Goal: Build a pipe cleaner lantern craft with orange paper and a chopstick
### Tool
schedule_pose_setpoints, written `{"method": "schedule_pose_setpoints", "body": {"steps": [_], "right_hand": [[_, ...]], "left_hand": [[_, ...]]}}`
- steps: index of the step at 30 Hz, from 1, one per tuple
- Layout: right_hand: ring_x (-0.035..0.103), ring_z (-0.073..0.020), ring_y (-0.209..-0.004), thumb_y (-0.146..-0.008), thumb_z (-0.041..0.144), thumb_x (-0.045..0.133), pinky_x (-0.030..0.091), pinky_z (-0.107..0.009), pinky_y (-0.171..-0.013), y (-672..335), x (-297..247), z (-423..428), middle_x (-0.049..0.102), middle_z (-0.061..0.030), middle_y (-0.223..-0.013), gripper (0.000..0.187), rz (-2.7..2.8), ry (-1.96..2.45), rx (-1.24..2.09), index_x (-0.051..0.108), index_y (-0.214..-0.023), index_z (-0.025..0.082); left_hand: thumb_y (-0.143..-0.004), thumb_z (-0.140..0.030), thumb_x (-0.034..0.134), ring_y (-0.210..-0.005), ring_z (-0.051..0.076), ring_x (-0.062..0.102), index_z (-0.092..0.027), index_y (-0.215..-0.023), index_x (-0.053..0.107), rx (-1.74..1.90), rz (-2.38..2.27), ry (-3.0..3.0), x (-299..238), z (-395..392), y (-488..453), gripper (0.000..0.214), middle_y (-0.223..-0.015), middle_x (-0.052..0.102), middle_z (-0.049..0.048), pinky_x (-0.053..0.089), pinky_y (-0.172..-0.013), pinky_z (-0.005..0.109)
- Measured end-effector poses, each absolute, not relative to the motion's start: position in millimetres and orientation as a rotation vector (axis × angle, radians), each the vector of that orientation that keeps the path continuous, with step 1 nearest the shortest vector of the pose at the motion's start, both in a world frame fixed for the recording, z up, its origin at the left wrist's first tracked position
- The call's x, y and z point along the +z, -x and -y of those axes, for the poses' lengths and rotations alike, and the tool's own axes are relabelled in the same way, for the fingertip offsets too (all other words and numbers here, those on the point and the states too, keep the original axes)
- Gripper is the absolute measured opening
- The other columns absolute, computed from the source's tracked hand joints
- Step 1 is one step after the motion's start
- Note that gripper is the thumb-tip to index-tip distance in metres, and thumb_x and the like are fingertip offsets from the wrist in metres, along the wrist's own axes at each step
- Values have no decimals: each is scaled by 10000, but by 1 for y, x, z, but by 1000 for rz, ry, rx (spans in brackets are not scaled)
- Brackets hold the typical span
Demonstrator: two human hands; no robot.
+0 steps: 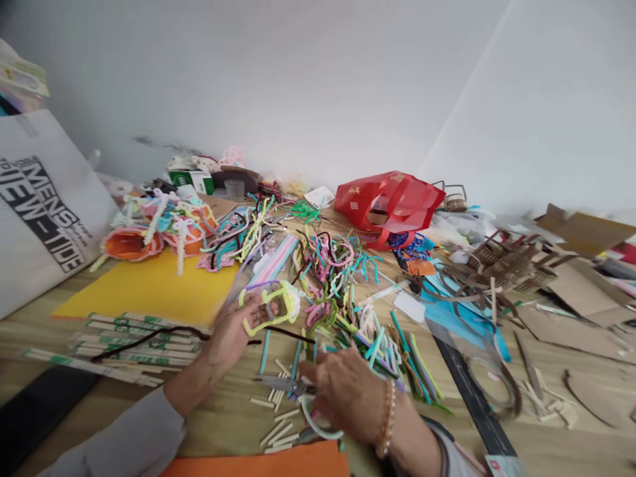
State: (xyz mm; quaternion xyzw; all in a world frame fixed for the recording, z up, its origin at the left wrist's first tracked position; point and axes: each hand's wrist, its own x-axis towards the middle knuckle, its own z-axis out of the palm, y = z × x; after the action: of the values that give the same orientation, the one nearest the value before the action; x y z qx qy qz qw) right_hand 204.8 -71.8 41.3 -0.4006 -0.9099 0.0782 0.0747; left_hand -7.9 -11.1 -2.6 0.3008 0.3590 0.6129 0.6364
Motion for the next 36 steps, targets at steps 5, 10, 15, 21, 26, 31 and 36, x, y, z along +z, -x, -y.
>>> {"method": "schedule_pose_setpoints", "body": {"steps": [5, 10, 15, 21, 26, 31, 36], "right_hand": [[600, -233, -803, -804, 180, 595, 335, -317, -617, -197, 9, 95, 648, -51, -945, 320, 2882, 1333, -95, 566, -1109, 272], [578, -212, -827, -824, 156, 548, 361, -313, -659, -200, 2, 97, 617, -50, -989, 348, 2850, 1347, -89, 532, -1146, 290], [591, -197, -872, -817, 136, 520, 413, -293, -704, -203, 19, 92, 583, -42, -1041, 362, 2853, 1418, 208, 549, -1134, 310], [586, -184, -973, -860, 181, 529, 468, -303, -860, -220, 38, 84, 580, -42, -1091, 370, 2734, 1265, 754, 565, -1209, 298], [615, -190, -983, -863, 366, 608, 521, -284, -850, -229, 40, 75, 600, -66, -1120, 426, 2297, 1091, 1343, 569, -1275, 263], [629, -174, -835, -840, 399, 647, 541, -288, -753, -234, 30, 64, 653, -55, -979, 382, 1904, 1053, 1607, 637, -1189, 245], [612, -148, -717, -813, 392, 686, 516, -257, -638, -243, 26, 59, 665, -51, -895, 375, 1624, 1031, 1687, 652, -1146, 223]], "left_hand": [[-744, -350, 714, -695, 178, 693, -127, -931, 650, 1355, -759, -604, -3, 10, 10, 298, -729, 737, 53, 520, -714, 295], [-811, -297, 641, -719, 172, 698, -137, -923, 632, 1329, -672, -520, -3, 10, 12, 195, -763, 744, 70, 526, -731, 286], [-852, -241, 585, -732, 182, 707, -150, -881, 630, 1324, -654, -469, 3, 11, 12, 105, -770, 748, 78, 541, -735, 294], [-849, -239, 591, -715, 191, 710, -143, -864, 647, 1324, -635, -475, 6, 11, 13, 113, -739, 742, 75, 552, -713, 296], [-829, -250, 621, -729, 194, 709, -146, -871, 637, 1331, -614, -492, 2, 10, 13, 113, -772, 748, 79, 553, -738, 314], [-818, -265, 634, -763, 203, 709, -142, -911, 638, 1312, -593, -520, -3, 9, 14, 154, -793, 749, 82, 547, -741, 314], [-812, -282, 652, -760, 201, 712, -146, -876, 641, 1310, -607, -524, -3, 9, 15, 151, -781, 750, 76, 546, -741, 306]]}}
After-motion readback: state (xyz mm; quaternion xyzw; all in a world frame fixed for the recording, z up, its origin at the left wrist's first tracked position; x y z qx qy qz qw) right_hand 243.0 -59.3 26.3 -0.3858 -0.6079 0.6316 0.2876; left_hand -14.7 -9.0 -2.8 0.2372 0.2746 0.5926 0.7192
